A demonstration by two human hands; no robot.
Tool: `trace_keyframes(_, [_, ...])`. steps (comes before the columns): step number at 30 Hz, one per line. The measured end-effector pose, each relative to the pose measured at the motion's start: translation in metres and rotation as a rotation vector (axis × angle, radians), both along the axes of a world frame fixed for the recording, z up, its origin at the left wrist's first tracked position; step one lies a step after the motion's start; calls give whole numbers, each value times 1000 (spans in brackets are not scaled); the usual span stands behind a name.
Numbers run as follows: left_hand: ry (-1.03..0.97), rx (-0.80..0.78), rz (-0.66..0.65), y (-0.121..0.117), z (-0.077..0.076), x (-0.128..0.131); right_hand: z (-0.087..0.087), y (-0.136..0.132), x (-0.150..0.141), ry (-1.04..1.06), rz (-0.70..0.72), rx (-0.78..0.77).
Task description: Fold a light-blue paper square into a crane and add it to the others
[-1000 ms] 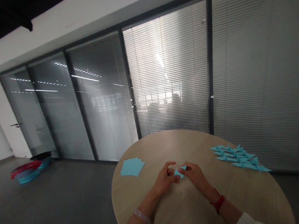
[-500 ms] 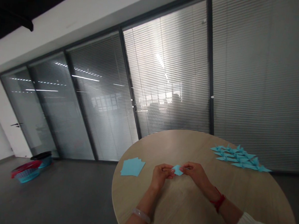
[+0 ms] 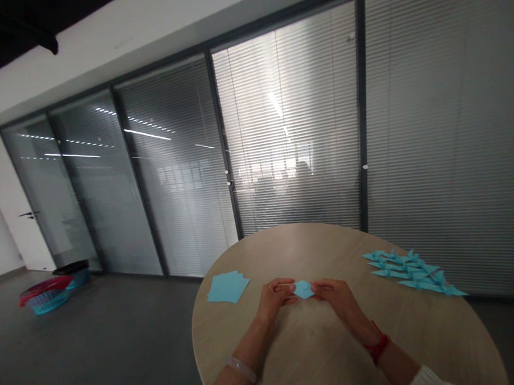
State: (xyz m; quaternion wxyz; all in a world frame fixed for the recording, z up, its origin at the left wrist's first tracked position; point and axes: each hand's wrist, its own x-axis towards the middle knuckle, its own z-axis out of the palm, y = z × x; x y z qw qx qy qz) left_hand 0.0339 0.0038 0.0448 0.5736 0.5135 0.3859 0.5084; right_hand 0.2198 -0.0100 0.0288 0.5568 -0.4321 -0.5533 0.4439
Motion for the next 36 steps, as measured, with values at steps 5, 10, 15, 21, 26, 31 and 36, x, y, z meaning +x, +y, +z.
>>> trace_keyframes(5, [42, -20, -85, -1, -4, 3, 0, -4, -3, -118, 8, 76])
trace_keyframes(10, [43, -44, -41, -3, -4, 3, -2, -8, -8, -346, -113, 324])
trace_keyframes(15, [-13, -71, -79, -7, -2, 2, 2, -15, -12, -526, -134, 569])
trace_keyframes(21, [-27, -91, -161, -8, -2, 2, 5, -17, -12, -568, -57, 575])
trace_keyframes(26, [2, -91, -152, -4, -7, 0, 2, -15, -11, -567, -50, 583])
trace_keyframes(31, [-13, -98, -124, -3, -8, -1, -2, -10, -10, -549, -62, 572])
trace_keyframes(36, [-8, -67, -108, -5, -6, 0, -5, -6, -8, -533, -62, 519])
